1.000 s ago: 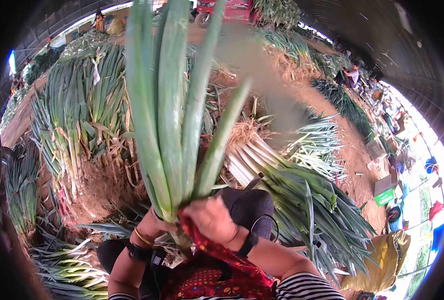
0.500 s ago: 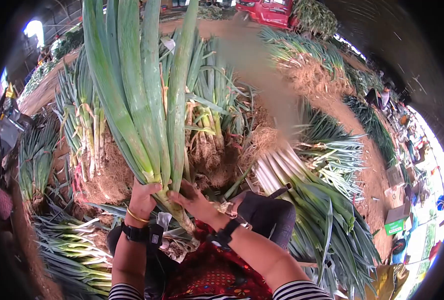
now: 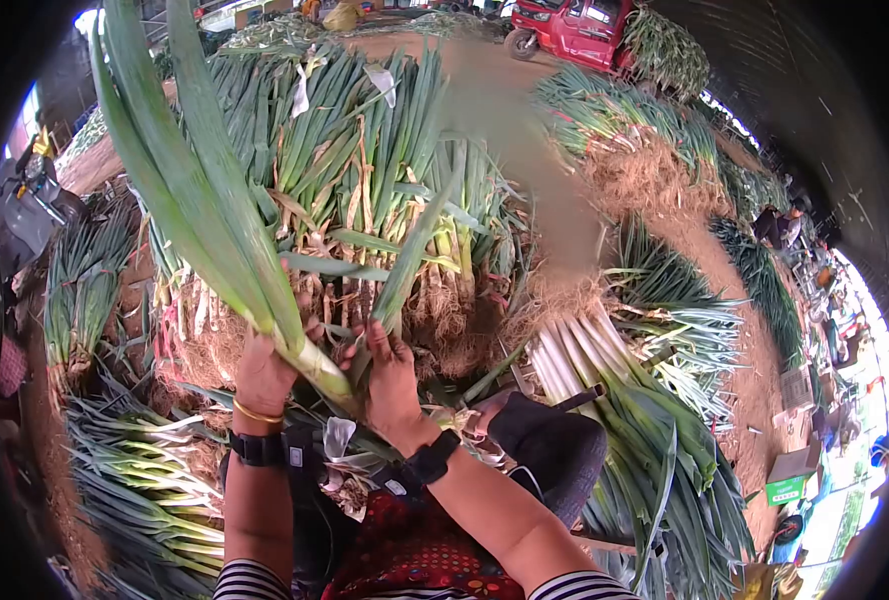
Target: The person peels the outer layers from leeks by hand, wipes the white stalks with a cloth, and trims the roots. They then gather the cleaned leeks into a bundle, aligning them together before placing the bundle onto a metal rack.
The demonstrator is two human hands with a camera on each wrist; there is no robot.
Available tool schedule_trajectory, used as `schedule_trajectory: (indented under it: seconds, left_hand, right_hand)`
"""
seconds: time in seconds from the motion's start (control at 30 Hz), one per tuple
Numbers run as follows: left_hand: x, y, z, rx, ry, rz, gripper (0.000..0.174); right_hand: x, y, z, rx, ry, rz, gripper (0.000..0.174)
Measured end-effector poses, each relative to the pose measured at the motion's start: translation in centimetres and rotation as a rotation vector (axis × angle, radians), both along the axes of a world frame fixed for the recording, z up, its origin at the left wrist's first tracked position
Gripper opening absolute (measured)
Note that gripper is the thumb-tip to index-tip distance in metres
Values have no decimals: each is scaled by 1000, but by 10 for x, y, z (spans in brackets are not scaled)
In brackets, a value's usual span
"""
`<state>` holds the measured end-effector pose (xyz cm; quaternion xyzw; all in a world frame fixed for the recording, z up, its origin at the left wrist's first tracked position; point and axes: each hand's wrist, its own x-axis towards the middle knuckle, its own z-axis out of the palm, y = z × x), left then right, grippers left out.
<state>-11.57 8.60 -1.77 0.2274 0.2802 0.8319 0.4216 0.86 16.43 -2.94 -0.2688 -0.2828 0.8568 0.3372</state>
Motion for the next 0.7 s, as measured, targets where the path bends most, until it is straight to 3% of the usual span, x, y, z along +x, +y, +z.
schedule_trajectory:
  seconds: [0.03,0.13,0.23,0.27,0.3,0.37,0.4,0.43,0.5,0.53,0.57,0.63,0.7]
  left_hand:
    - [4,3,2,1,0,1,71]
    - [28,11,21,0,209,276,76]
    - [19,15,10,-185,128,418,67]
    - [17,15,10,-169,103,437,56]
    - [13,14,12,-167,102,445,56]
    - [3,7,16,-158,65,382,50]
    - [-4,8,12,-144,109,404,48]
    - [-13,8,6,-142,112,410,48]
    - [-36,8,-9,-224,76,473,50]
    - [-50,2,-21,-298,303,596,44]
    - [-61,-5,-13,-297,311,596,44]
    - [-78,-15,13,-284,-3,633,30]
    - [-84,-20,25,-247,-1,639,25]
  right_hand:
    - [-2,4,3,1,0,1,26]
    - [-5,8,6,181,44,-29,26]
    - [-8,-7,-5,463,-278,-123,32]
    - [-4,-12,-3,590,-238,-124,34]
    - [-1,-13,-9,593,-235,-117,34]
    - [10,-10,-35,890,-228,41,33]
    - [15,-7,-47,665,-219,118,29]
    - [24,-6,-54,668,-214,122,29]
    - [49,0,-66,1093,-520,220,25]
    - [64,3,-76,1297,-617,171,25]
    - [80,6,-87,1496,-716,115,25]
    - [113,13,-108,1550,-730,178,23]
    - [134,17,-130,1832,-801,197,25]
